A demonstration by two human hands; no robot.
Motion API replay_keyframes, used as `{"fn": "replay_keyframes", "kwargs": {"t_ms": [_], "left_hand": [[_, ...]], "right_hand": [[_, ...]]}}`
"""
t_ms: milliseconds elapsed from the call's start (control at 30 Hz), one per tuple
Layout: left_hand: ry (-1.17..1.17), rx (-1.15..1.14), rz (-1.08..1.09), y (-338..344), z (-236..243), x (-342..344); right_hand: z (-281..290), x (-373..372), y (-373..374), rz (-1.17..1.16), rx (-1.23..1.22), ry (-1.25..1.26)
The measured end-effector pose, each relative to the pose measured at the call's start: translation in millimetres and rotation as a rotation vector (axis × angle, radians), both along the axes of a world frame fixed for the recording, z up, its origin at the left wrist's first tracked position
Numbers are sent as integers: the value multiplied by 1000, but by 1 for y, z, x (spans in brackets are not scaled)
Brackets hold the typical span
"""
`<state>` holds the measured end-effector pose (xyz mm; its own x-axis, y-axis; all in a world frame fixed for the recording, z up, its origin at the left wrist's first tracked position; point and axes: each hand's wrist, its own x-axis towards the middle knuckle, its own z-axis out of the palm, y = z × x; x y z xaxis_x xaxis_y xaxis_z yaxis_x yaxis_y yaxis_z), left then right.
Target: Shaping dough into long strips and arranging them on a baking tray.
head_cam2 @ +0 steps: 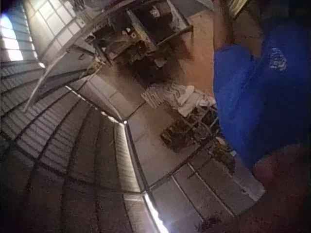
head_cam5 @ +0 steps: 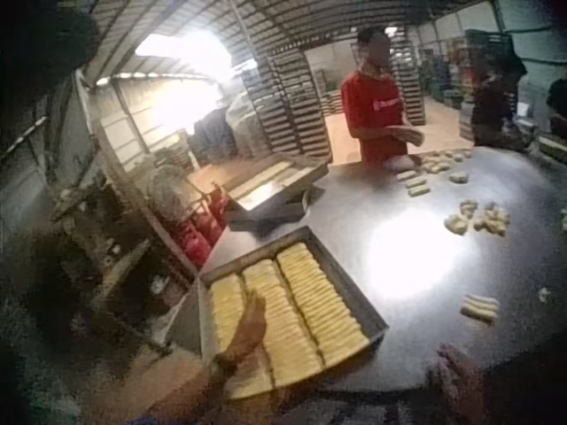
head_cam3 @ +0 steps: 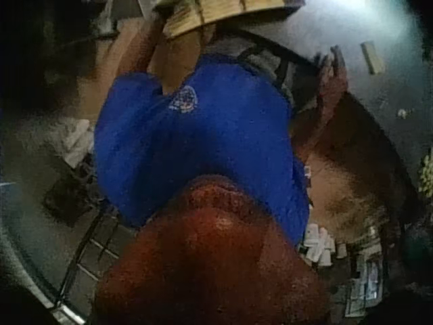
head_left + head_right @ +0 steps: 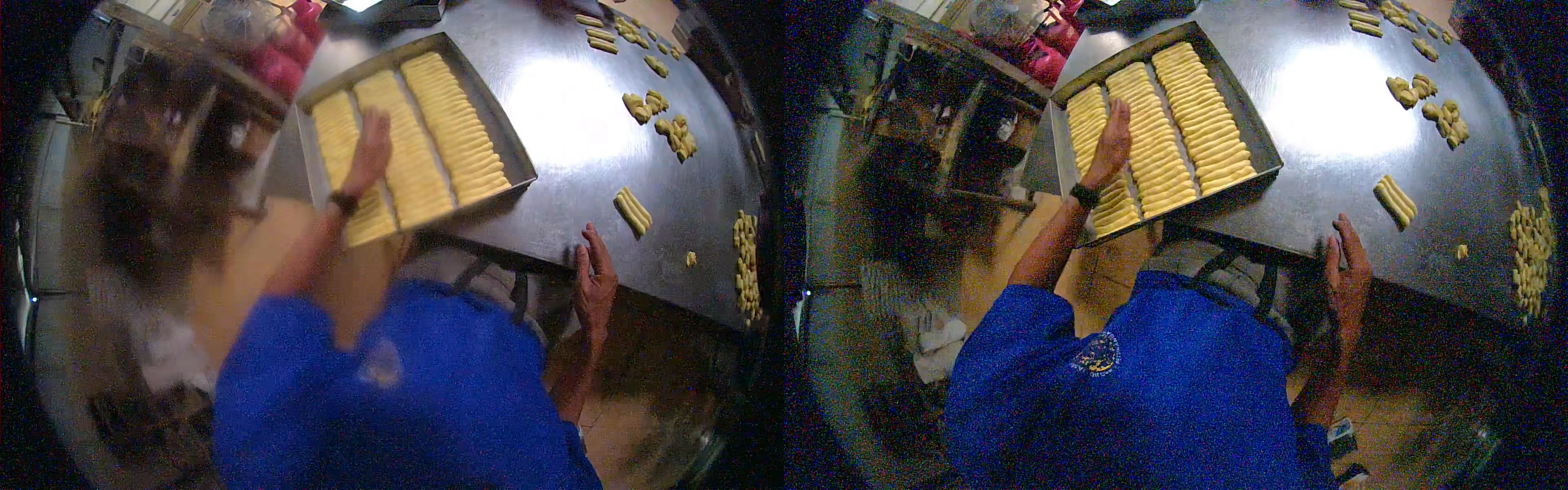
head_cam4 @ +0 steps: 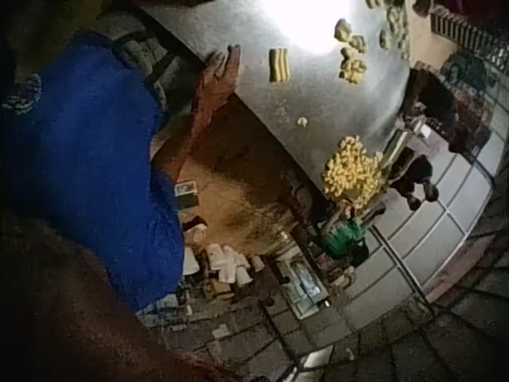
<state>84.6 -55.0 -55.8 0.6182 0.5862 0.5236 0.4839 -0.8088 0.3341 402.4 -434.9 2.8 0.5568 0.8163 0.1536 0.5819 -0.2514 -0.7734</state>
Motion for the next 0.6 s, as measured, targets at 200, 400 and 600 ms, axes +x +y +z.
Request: {"fn": "replay_keyframes", "kwargs": {"t_ms": [200, 400, 600], "left_hand": [[92, 307, 537, 26, 12, -68], [89, -543, 644, -5, 46, -125], [21, -506, 696, -1, 21, -133]], "right_hand": [[-14, -3, 5, -20, 26, 99], [-10, -8, 25, -126, -32, 262], [38, 1, 114, 37, 159, 128]]}}
